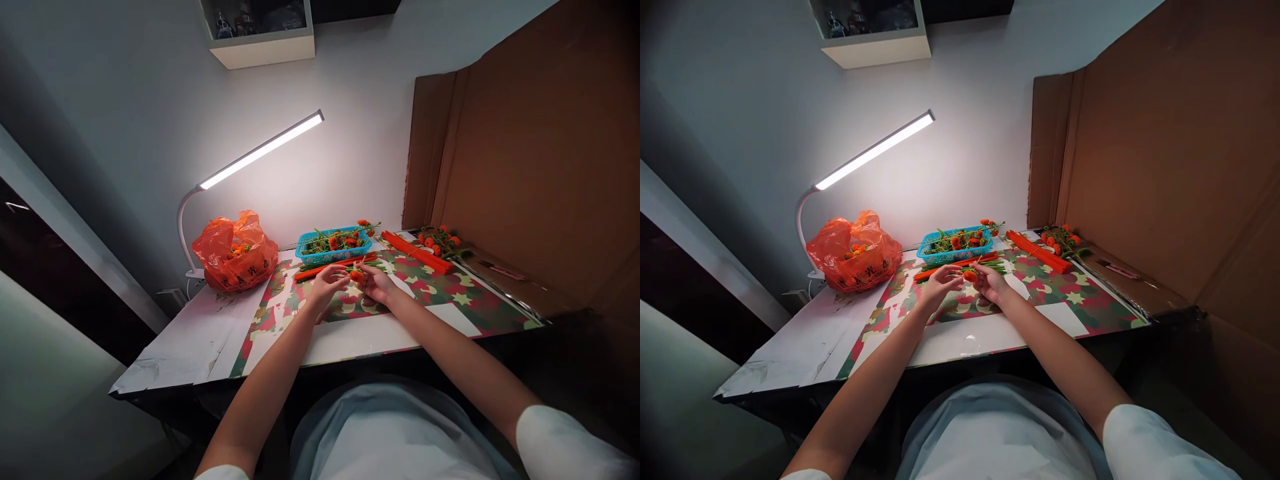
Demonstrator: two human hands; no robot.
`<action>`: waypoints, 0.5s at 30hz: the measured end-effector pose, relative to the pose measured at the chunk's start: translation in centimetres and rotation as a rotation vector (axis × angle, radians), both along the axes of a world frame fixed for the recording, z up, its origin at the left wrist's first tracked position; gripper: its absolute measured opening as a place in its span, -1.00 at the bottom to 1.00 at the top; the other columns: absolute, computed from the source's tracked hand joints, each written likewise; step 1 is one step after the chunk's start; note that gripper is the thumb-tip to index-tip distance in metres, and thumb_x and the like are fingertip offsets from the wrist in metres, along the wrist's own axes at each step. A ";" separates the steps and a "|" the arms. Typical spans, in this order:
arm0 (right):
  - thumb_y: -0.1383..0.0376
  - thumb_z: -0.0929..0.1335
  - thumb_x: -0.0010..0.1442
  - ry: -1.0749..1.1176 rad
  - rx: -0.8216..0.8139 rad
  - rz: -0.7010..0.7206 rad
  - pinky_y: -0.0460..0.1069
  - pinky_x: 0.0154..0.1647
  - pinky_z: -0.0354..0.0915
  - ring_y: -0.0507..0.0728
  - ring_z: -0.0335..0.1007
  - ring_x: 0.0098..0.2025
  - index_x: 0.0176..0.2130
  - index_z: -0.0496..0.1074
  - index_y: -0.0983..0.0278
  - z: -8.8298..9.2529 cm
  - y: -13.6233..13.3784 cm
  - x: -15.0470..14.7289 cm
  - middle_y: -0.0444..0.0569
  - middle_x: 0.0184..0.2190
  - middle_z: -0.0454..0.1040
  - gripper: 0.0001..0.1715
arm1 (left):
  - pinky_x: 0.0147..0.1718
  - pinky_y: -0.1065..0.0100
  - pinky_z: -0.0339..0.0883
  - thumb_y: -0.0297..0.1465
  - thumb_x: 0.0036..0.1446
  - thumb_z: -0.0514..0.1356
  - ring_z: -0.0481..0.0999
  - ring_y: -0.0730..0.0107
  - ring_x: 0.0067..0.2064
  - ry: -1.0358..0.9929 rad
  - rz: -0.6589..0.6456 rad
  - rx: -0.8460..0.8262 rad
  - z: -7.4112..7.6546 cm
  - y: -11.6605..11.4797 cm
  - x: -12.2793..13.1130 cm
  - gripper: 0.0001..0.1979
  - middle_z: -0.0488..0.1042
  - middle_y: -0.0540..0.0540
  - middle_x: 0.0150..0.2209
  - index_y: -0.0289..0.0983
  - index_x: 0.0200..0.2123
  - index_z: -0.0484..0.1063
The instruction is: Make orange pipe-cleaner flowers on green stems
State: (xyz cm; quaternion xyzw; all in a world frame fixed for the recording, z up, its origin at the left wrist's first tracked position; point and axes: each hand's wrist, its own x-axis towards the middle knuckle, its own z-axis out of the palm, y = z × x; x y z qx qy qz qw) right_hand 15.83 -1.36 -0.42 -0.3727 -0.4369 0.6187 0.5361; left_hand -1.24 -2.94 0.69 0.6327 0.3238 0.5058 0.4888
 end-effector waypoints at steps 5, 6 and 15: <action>0.19 0.33 0.20 0.100 -0.121 0.059 -0.09 -0.50 0.31 0.02 0.36 -0.57 -0.28 0.44 0.27 -0.1 -0.3 -0.3 -0.09 -0.57 0.50 -0.82 | -0.44 0.39 0.39 -0.23 -0.15 0.37 0.50 0.40 -0.43 0.078 0.119 0.145 -0.3 0.0 0.5 -0.69 0.53 -0.08 -0.43 -0.32 -0.37 0.49; 0.23 0.34 0.19 0.143 -0.159 0.068 -0.10 -0.52 0.30 0.00 0.34 -0.59 -0.28 0.43 0.26 0.0 -0.4 -0.4 -0.11 -0.59 0.48 -0.85 | -0.43 0.38 0.39 -0.24 -0.15 0.37 0.51 0.39 -0.43 0.084 0.131 0.161 -0.3 0.0 0.5 -0.70 0.54 -0.10 -0.43 -0.33 -0.37 0.50; 0.26 0.53 -0.17 0.090 0.169 -0.225 -0.12 -0.43 0.31 0.00 0.39 -0.44 -0.34 0.45 0.24 0.2 -1.4 -1.7 -0.15 -0.46 0.49 -0.66 | -0.28 0.29 0.45 -0.27 -0.15 0.37 0.58 0.28 -0.34 -0.036 0.345 0.168 -1.0 0.7 0.6 -0.74 0.60 -0.13 -0.37 -0.30 -0.37 0.56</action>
